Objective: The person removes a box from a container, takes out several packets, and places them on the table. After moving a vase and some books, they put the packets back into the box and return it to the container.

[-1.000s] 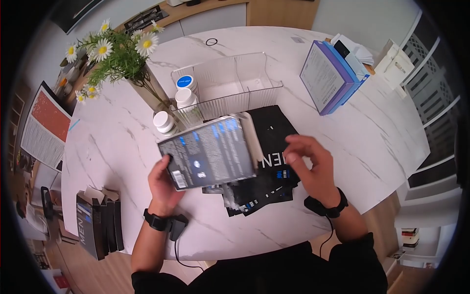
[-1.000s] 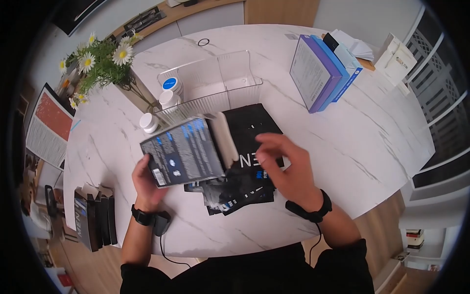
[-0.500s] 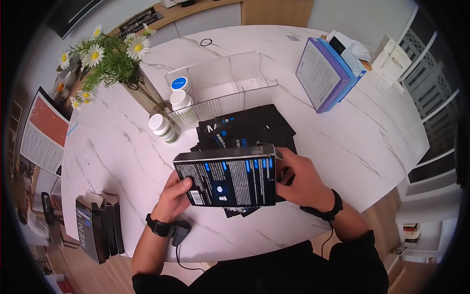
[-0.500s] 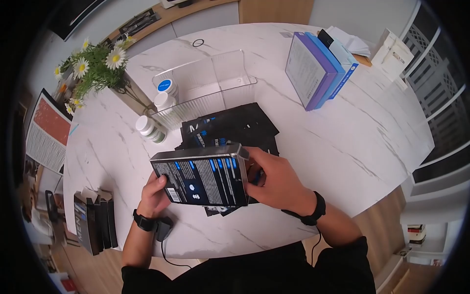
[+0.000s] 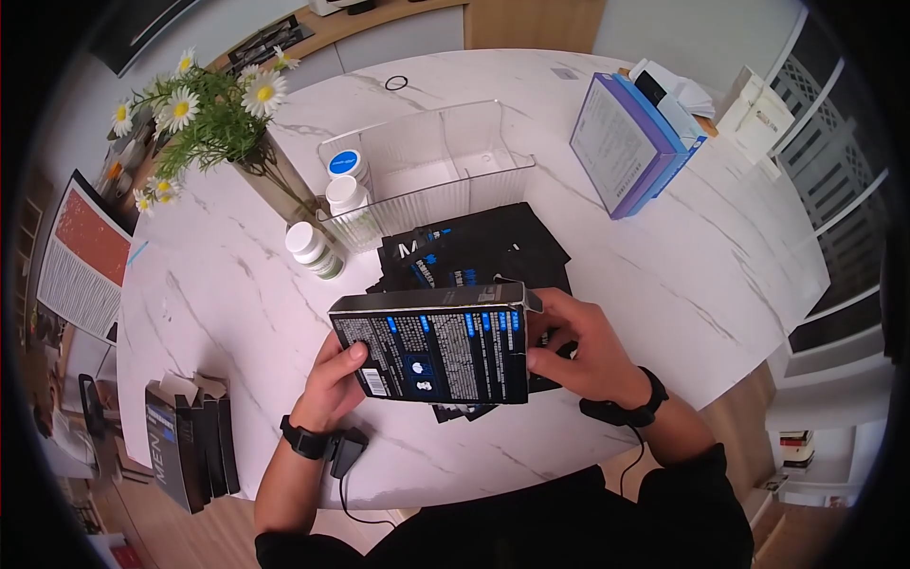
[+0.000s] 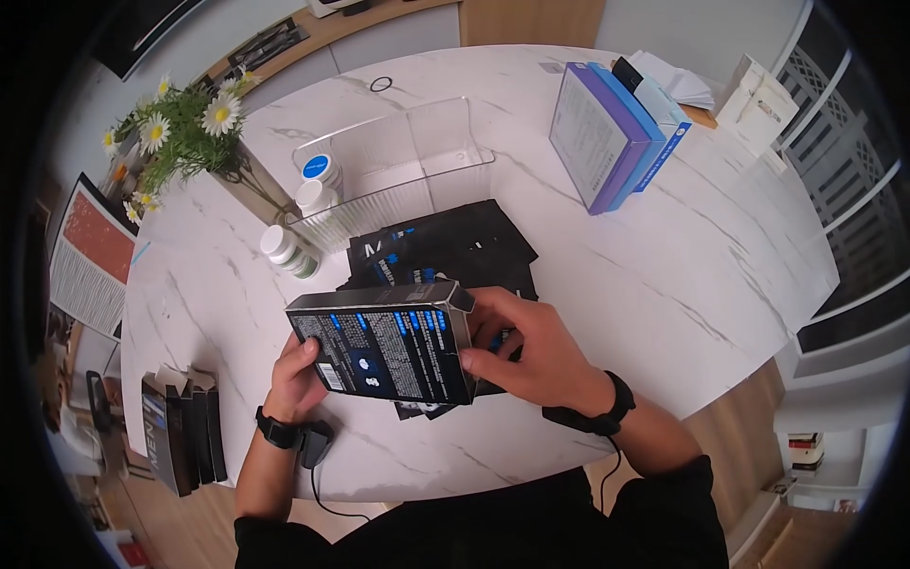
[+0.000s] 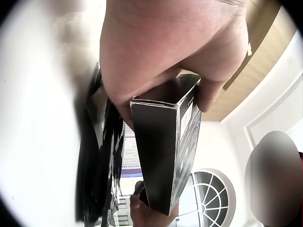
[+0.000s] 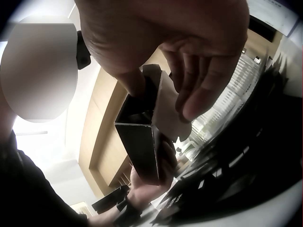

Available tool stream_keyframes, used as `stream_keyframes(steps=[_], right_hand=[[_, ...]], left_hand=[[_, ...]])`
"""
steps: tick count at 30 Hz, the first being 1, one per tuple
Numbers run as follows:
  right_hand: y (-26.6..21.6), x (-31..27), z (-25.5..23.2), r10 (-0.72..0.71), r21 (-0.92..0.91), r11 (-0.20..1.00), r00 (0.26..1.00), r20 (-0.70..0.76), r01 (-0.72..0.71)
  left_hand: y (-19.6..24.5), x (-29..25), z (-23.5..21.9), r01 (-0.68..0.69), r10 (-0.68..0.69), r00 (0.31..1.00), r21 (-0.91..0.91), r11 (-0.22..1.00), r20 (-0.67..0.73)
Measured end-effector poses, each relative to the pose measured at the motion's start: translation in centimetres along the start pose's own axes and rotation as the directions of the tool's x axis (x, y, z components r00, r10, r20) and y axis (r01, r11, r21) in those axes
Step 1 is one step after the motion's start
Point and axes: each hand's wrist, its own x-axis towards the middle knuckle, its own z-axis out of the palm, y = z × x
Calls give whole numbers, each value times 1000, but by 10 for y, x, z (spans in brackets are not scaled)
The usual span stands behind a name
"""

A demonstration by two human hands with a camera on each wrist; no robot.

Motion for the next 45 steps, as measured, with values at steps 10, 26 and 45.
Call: stream_keyframes(steps=[10,26,45], right_hand=[[-2,1,7,-14,-331,944,994,-109,-23],[-11,6,-13,241,253,962,765,-597,-105],[-3,-1,5,51,-6,999,995,-84,-52]], left_hand=[[0,-2,5,26,-27,998,15,1000,54],[28,9,-5,-364,236,860,-220,905,-453],[8,2,7,-49,46,997,-36,998,-65]])
